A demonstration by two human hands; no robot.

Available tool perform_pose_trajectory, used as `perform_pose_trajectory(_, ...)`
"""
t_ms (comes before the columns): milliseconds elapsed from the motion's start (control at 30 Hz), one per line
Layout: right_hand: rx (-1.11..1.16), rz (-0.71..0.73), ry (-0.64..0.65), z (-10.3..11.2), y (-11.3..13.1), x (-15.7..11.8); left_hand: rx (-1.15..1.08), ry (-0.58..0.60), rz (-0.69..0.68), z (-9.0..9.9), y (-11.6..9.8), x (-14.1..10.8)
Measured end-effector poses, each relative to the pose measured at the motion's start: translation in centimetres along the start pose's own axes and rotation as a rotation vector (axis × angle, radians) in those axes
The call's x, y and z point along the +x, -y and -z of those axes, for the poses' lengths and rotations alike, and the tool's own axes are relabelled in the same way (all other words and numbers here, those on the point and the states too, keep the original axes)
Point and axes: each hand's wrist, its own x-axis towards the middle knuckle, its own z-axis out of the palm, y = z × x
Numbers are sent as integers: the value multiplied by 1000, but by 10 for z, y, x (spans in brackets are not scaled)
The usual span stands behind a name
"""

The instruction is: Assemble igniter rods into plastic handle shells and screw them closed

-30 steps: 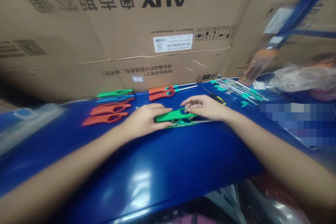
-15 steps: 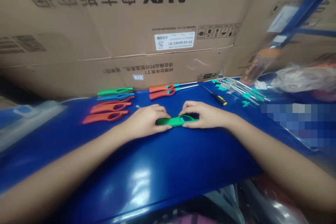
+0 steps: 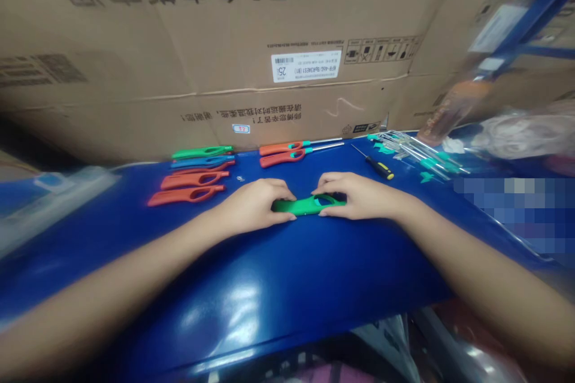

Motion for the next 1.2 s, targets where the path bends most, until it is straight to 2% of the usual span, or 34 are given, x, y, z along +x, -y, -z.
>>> perform_pose_trajectory(267,1,29,-17,1,1,-2,5,-17,-2,0,-3,0)
perform_pose_trajectory(567,-40,-36,21,-3,-1,0,4,10,33,-5,-2,1)
perform_pose_trajectory(633,-84,-44,36,-4,2,0,67,19,38,-6,-6,0)
perform_pose_trajectory(733,-213,-42,54,-5,9,0,281,18,14,-10,-14,-1)
perform_pose_trajectory(867,-335,10,3,-5,9,0,462,-95,-65,-20,-10,-1)
perform_pose_trajectory(1000,-311,88,-127,-4,2,-1,399,-264,-171,-28,8,1)
perform_pose_trajectory(1067,-324,107,-170,-5,0,-1,335,-292,-218,-30,13,1)
perform_pose_trajectory(1200,-332,117,-165,-10,1,1,303,-305,-258,-29,12,0)
